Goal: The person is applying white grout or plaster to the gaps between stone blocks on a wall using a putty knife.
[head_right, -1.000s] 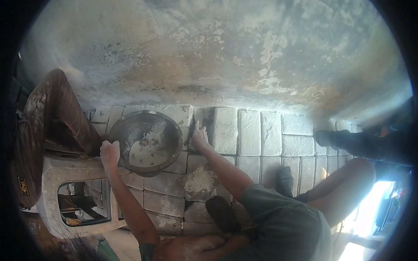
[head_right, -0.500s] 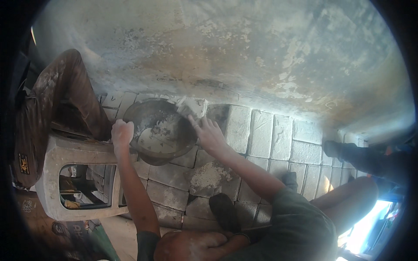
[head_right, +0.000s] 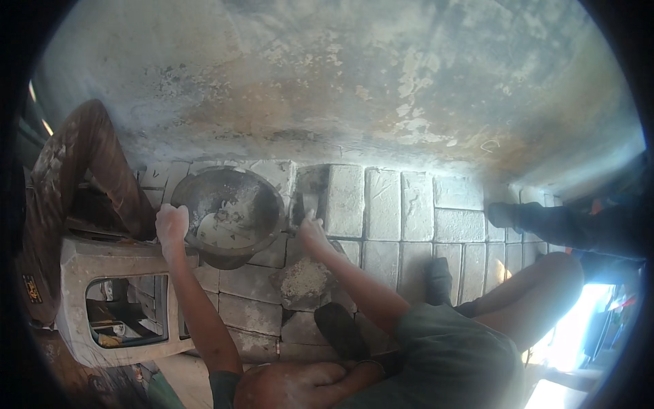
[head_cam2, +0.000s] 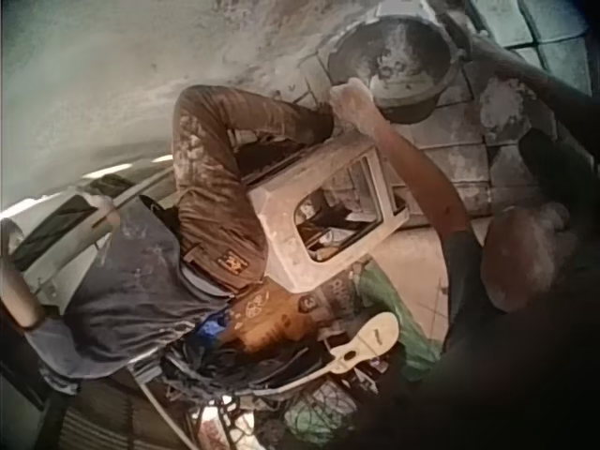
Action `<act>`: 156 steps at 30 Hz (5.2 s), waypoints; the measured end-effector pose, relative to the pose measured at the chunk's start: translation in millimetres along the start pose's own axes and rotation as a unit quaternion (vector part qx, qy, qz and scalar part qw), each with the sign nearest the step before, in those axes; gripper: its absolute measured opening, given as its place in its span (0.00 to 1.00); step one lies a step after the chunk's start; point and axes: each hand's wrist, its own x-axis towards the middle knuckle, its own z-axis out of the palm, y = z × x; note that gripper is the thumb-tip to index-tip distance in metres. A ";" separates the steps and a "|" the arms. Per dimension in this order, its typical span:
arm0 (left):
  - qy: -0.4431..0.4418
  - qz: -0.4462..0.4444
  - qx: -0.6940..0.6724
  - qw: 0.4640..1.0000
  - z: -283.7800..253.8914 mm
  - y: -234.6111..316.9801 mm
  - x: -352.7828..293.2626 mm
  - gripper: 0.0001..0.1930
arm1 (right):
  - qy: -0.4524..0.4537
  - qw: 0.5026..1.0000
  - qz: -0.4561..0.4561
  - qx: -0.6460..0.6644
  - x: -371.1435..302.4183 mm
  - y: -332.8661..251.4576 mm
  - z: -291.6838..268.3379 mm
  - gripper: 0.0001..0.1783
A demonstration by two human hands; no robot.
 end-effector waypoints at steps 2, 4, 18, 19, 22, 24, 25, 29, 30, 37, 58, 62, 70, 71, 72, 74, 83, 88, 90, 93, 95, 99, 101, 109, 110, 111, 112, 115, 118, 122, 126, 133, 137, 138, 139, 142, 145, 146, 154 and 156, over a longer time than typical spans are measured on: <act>-0.001 0.002 -0.009 1.000 4.1 7.3 -2.0 0.19 | 0.056 0.996 0.070 0.017 23.8 11.4 12.2 0.36; -0.007 0.010 -0.007 1.000 5.3 16.9 -1.8 0.19 | 0.052 0.991 0.106 -0.063 42.2 21.2 17.6 0.36; 0.002 0.000 0.002 1.000 4.6 -6.9 -3.4 0.19 | 0.133 0.981 0.138 0.015 38.3 -10.5 42.6 0.33; 0.004 -0.001 0.006 1.000 4.1 -10.1 -2.4 0.19 | 0.129 0.982 0.138 0.007 37.2 -11.3 42.4 0.33; 0.000 -0.005 -0.008 1.000 3.9 -0.4 -3.1 0.18 | 0.128 0.980 0.155 0.007 45.4 -5.0 35.7 0.33; -0.005 -0.007 -0.009 1.000 4.4 2.1 -2.4 0.18 | 0.125 0.978 0.166 0.021 48.7 -5.4 34.3 0.34; -0.010 -0.008 -0.009 1.000 5.1 3.6 -1.9 0.18 | 0.135 0.976 0.169 0.028 48.9 -4.1 33.3 0.34; -0.054 -0.030 0.006 0.998 2.8 -7.7 2.2 0.22 | 0.131 0.981 0.145 0.011 40.6 -11.9 36.3 0.34; -0.051 -0.033 0.008 0.998 2.3 -10.3 3.1 0.22 | 0.130 0.981 0.146 0.011 40.7 -12.3 35.7 0.34; -0.058 -0.028 0.001 0.998 2.2 2.5 4.8 0.22 | 0.157 0.979 0.132 -0.016 69.5 5.9 10.9 0.37; 0.004 -0.021 -0.010 1.000 7.5 -12.0 1.9 0.19 | 0.239 0.958 0.103 -0.123 60.2 -4.8 13.5 0.35; 0.010 -0.006 -0.006 1.000 10.7 -7.4 2.0 0.19 | 0.255 0.952 0.066 -0.158 55.0 -3.7 7.2 0.35; 0.022 0.019 -0.004 1.000 5.9 -8.3 0.9 0.18 | 0.240 0.957 -0.066 -0.146 19.8 -28.8 -22.2 0.39; 0.024 0.010 0.000 1.000 7.3 -10.7 1.5 0.18 | 0.237 0.955 -0.094 -0.151 11.0 -35.6 -28.9 0.39; 0.021 0.015 -0.004 1.000 6.9 -8.8 2.7 0.18 | 0.233 0.956 -0.101 -0.150 4.6 -39.9 -36.8 0.39; 0.022 0.013 -0.006 1.000 5.7 -7.6 4.2 0.18 | 0.228 0.943 -0.174 -0.169 -8.9 -50.0 -53.2 0.39; 0.002 -0.002 -0.032 0.999 9.8 -11.5 6.4 0.18 | 0.180 0.858 -0.374 -0.302 -46.4 -99.2 -79.9 0.33; 0.007 0.002 -0.017 1.000 6.3 -18.0 -0.6 0.19 | 0.098 0.960 -0.212 -0.155 -57.5 -85.1 -95.0 0.33; 0.011 -0.001 -0.017 1.000 5.2 -22.9 -0.1 0.19 | 0.096 0.984 -0.139 -0.064 -54.2 -63.9 -94.6 0.32; 0.015 -0.007 -0.015 1.000 7.8 -17.4 0.3 0.19 | 0.070 0.993 -0.080 -0.058 -16.9 -6.0 -60.3 0.33; 0.013 -0.004 -0.018 1.000 10.3 -7.5 -0.8 0.19 | 0.074 0.994 -0.060 -0.047 12.3 24.0 -35.7 0.33; 0.014 -0.005 -0.010 1.000 10.3 -13.1 -0.3 0.19 | 0.068 0.995 0.014 -0.074 39.1 8.7 -13.9 0.33; 0.014 -0.003 -0.005 1.000 10.6 -13.5 -0.1 0.19 | 0.032 0.957 -0.087 -0.276 53.1 6.8 -9.2 0.31; -0.027 -0.008 -0.020 0.999 13.9 5.7 2.9 0.22 | 0.128 0.940 -0.075 -0.308 95.2 45.6 1.2 0.31; -0.029 -0.007 -0.018 0.999 15.8 6.2 2.9 0.22 | 0.134 0.944 -0.067 -0.292 94.2 43.2 0.4 0.34; -0.009 -0.010 -0.006 1.000 12.6 -5.6 2.1 0.20 | 0.124 0.948 -0.076 -0.285 83.7 23.6 8.0 0.34; 0.009 -0.011 0.005 1.000 10.2 -16.1 1.3 0.19 | 0.114 0.980 0.007 -0.160 72.0 6.1 12.7 0.36; 0.019 -0.008 0.010 1.000 7.2 -20.6 1.6 0.19 | 0.114 0.989 0.087 -0.041 62.1 -6.8 2.1 0.37; 0.011 -0.012 -0.019 1.000 12.2 -14.6 2.8 0.19 | 0.129 0.987 0.079 -0.058 58.0 0.5 -9.8 0.36; -0.020 -0.031 -0.013 0.999 10.5 -16.4 6.4 0.22 | 0.141 0.986 0.051 -0.075 49.9 -9.9 -16.4 0.35; 0.013 -0.004 -0.015 1.000 10.4 -10.7 4.9 0.18 | 0.145 0.984 0.027 -0.096 41.4 -12.2 -23.4 0.35; 0.014 0.012 -0.011 1.000 10.2 -7.8 5.8 0.18 | 0.176 0.971 -0.144 -0.072 -18.7 -62.1 -78.8 0.37; 0.014 0.024 -0.007 1.000 8.5 -4.7 6.4 0.17 | 0.046 0.959 -0.248 -0.132 -41.7 -83.4 -89.0 0.36; 0.012 0.020 -0.007 1.000 7.9 -4.1 5.6 0.18 | 0.047 0.958 -0.249 -0.132 -45.4 -82.2 -85.6 0.36; 0.009 0.016 -0.006 1.000 7.2 -4.1 4.8 0.18 | 0.049 0.960 -0.242 -0.133 -49.3 -79.7 -80.8 0.35; 0.007 0.006 -0.020 1.000 5.4 -13.9 -4.8 0.18 | 0.046 0.968 -0.214 -0.119 -46.4 -63.6 -78.7 0.33; 0.011 -0.001 -0.098 0.995 15.4 -41.5 -13.7 0.22 | 0.115 0.984 -0.139 -0.009 -31.1 -27.6 -69.9 0.33; 0.012 -0.002 -0.088 0.996 15.2 -55.4 -22.8 0.22 | 0.098 0.988 -0.121 -0.014 -28.3 -17.4 -49.6 0.36; 0.010 -0.158 -0.142 0.977 7.9 -83.5 -90.5 0.22 | 0.006 0.991 -0.130 -0.022 -40.3 -32.7 12.8 0.40; -0.003 -0.179 -0.130 0.975 7.2 -92.6 -93.0 0.22 | -0.010 0.995 -0.094 -0.022 -31.4 -41.4 15.7 0.41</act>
